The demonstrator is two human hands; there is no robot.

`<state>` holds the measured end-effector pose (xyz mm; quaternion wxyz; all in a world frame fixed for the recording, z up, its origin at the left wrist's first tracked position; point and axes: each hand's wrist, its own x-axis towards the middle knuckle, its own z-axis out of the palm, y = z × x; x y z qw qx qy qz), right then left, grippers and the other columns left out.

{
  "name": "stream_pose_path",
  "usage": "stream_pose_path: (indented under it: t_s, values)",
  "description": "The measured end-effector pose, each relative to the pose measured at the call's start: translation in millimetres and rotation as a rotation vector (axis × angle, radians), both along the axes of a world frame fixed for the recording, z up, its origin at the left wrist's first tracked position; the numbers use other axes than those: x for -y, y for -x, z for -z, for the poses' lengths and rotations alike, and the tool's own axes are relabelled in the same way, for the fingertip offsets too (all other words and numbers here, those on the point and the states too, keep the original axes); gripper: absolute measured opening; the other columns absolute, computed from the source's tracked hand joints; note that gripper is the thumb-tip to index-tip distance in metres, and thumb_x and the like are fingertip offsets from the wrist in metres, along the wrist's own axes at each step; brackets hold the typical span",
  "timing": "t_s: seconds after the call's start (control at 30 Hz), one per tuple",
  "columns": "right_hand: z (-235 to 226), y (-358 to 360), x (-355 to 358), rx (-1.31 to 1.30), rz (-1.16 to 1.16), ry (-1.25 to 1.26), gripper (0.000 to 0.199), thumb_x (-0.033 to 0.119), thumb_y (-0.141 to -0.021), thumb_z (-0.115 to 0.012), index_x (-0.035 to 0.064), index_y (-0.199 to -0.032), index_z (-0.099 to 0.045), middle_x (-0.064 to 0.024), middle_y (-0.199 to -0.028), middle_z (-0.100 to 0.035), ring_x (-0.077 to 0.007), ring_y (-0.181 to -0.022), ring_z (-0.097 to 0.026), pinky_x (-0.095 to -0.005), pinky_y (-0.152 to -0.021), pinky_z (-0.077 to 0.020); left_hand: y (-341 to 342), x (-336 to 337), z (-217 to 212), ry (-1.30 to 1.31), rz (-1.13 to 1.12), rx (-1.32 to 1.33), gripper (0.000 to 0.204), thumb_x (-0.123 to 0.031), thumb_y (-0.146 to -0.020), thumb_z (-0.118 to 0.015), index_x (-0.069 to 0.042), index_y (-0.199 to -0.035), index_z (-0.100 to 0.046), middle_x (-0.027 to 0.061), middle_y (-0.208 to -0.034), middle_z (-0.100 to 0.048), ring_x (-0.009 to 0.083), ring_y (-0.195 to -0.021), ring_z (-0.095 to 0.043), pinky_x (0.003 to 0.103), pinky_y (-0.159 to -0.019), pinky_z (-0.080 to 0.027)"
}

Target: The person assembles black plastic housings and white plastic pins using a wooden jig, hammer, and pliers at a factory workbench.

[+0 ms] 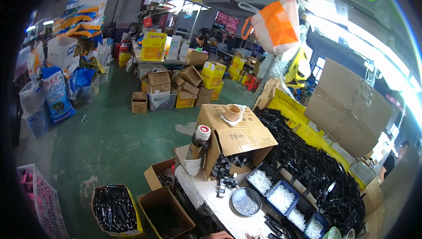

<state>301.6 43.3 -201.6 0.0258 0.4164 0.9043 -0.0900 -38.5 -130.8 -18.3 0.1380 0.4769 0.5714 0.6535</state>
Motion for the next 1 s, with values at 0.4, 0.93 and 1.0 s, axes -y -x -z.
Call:
stream_pose_path:
  t_s: [0.4,0.93,1.0]
  values:
    - [-131.8,45.9,148.5,-0.062,0.141,0.108,0.036,0.029,-0.086,-0.048,0.0013,-0.109,-0.053,-0.023,-0.099,-0.058,-0.0377,-0.094,-0.054,-0.0434,-0.08,-0.0431,-11.8,13.7,-22.5,-0.057,0.306,0.282,0.009,-0.002,-0.075,-0.058,-0.001,-0.083,-0.061,0.0096,-0.079,-0.058,0.0225,-0.072,-0.059,0.028,-0.062,-0.046]
    - [-311.2,117.3,111.5,-0.447,0.239,-0.259,0.03,0.015,-0.071,-0.064,0.0075,-0.099,-0.055,-0.0075,-0.092,-0.051,-0.0257,-0.087,-0.046,-0.037,-0.073,-0.0332,-14.4,-40.5,-76.9,0.178,0.467,0.232,0.008,0.006,-0.078,-0.055,0.002,-0.083,-0.061,0.0043,-0.08,-0.057,0.0094,-0.071,-0.051,0.019,-0.064,-0.04]
    - [-307.4,122.0,107.2,-0.422,0.23,-0.299,0.03,0.014,-0.071,-0.065,0.0081,-0.099,-0.055,-0.0064,-0.092,-0.052,-0.0242,-0.087,-0.046,-0.0371,-0.074,-0.0322,-15.7,-41.1,-75.0,0.159,0.397,0.126,0.009,0.002,-0.077,-0.057,-0.001,-0.083,-0.062,0.005,-0.08,-0.058,0.0111,-0.07,-0.052,0.021,-0.059,-0.041]
